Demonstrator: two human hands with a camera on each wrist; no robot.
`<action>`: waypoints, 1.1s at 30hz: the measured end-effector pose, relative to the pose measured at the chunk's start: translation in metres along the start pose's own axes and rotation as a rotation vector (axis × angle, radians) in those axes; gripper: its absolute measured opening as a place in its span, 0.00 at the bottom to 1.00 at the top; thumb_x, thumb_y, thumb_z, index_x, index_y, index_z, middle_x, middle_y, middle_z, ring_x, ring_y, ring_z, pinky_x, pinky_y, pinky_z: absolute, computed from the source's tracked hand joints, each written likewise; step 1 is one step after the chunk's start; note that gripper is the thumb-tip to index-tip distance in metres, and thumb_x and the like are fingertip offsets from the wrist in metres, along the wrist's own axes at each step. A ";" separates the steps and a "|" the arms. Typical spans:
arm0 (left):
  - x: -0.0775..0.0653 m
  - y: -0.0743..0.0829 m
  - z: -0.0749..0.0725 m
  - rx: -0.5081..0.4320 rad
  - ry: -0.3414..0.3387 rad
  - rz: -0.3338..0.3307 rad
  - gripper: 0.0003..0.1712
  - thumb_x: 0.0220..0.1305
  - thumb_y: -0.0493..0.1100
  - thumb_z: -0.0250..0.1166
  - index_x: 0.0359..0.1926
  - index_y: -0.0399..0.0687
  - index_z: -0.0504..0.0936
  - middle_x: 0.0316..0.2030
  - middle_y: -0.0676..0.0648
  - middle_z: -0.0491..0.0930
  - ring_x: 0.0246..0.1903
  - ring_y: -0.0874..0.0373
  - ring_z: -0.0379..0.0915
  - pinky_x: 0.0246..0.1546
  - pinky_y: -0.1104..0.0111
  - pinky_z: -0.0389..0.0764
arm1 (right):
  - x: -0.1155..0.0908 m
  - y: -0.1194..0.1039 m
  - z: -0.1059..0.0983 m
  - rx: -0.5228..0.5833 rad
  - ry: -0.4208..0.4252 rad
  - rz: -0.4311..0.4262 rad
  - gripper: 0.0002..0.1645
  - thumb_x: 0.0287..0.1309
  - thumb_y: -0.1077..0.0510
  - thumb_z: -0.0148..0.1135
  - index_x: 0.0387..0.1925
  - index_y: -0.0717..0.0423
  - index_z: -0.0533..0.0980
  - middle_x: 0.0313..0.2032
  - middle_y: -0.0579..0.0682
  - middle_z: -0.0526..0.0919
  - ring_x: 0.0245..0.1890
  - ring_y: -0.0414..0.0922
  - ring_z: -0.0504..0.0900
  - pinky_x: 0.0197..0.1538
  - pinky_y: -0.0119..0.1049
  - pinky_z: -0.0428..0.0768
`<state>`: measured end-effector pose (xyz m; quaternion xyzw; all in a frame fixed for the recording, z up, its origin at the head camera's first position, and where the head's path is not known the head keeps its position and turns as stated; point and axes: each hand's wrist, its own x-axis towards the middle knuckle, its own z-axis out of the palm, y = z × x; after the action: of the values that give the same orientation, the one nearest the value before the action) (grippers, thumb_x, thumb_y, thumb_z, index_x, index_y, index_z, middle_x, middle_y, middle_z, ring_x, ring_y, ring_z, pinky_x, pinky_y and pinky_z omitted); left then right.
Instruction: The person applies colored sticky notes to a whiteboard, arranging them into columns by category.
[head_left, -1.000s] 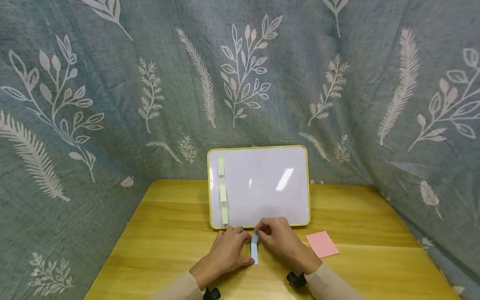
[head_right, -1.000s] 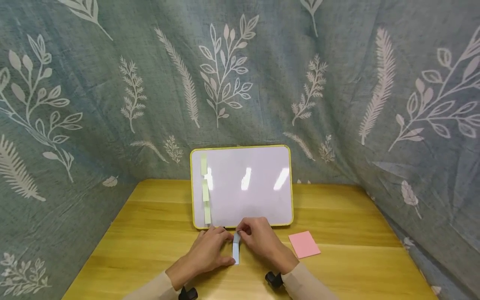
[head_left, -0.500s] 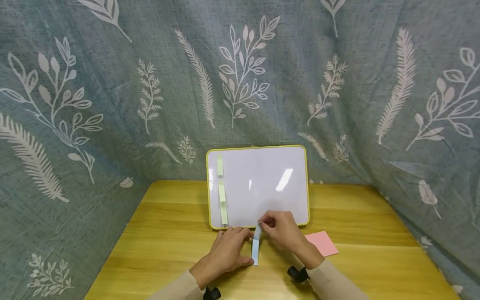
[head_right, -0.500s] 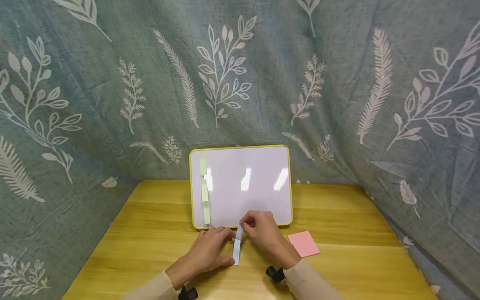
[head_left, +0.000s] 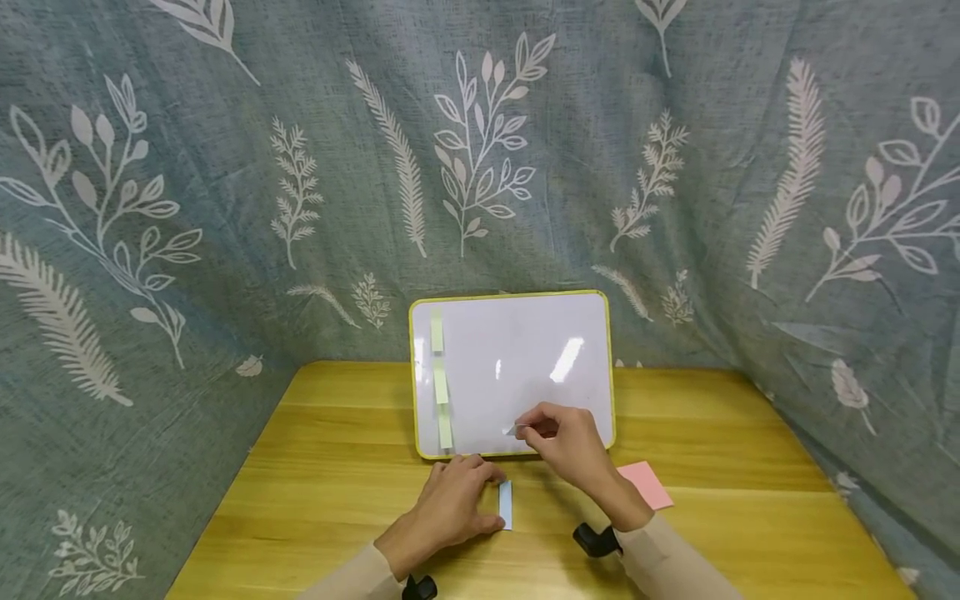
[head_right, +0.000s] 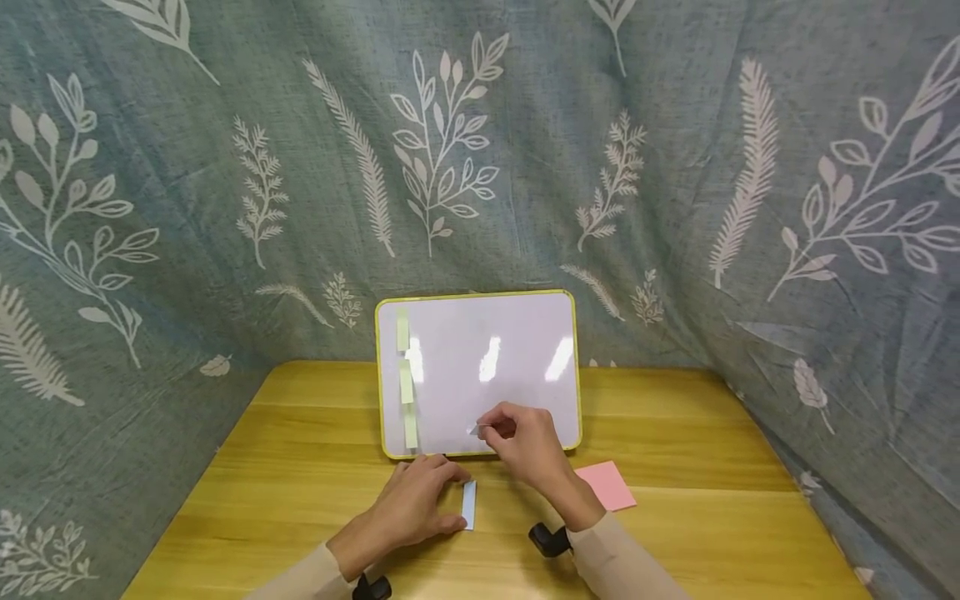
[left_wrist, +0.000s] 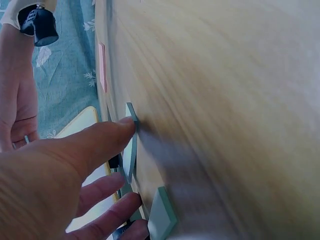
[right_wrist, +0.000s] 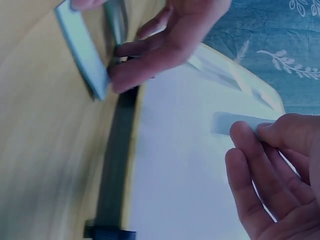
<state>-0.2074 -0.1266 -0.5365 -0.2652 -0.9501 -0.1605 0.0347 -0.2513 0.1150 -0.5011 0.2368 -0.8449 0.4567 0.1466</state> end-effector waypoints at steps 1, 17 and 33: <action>0.000 0.000 0.000 -0.004 -0.001 0.002 0.34 0.56 0.61 0.93 0.61 0.61 0.93 0.54 0.56 0.90 0.54 0.54 0.84 0.50 0.57 0.78 | 0.001 -0.002 -0.001 0.006 0.012 -0.016 0.07 0.73 0.67 0.79 0.44 0.53 0.93 0.40 0.47 0.99 0.38 0.49 0.99 0.43 0.29 0.93; -0.001 -0.006 0.001 -0.053 0.028 0.047 0.22 0.64 0.62 0.89 0.54 0.63 0.96 0.54 0.56 0.92 0.53 0.56 0.85 0.48 0.61 0.78 | 0.026 -0.011 -0.009 0.080 0.223 -0.204 0.08 0.74 0.68 0.79 0.51 0.59 0.93 0.48 0.54 0.99 0.46 0.52 1.00 0.55 0.23 0.91; 0.039 -0.029 -0.072 -0.290 0.453 0.141 0.08 0.78 0.45 0.80 0.53 0.50 0.96 0.49 0.48 0.95 0.45 0.48 0.92 0.49 0.51 0.94 | 0.054 -0.012 -0.002 0.097 0.262 -0.264 0.10 0.75 0.66 0.78 0.54 0.61 0.94 0.55 0.55 0.98 0.50 0.54 1.00 0.61 0.25 0.90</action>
<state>-0.2566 -0.1541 -0.4703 -0.2900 -0.8644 -0.3474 0.2191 -0.2905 0.0968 -0.4665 0.2908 -0.7572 0.5005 0.3026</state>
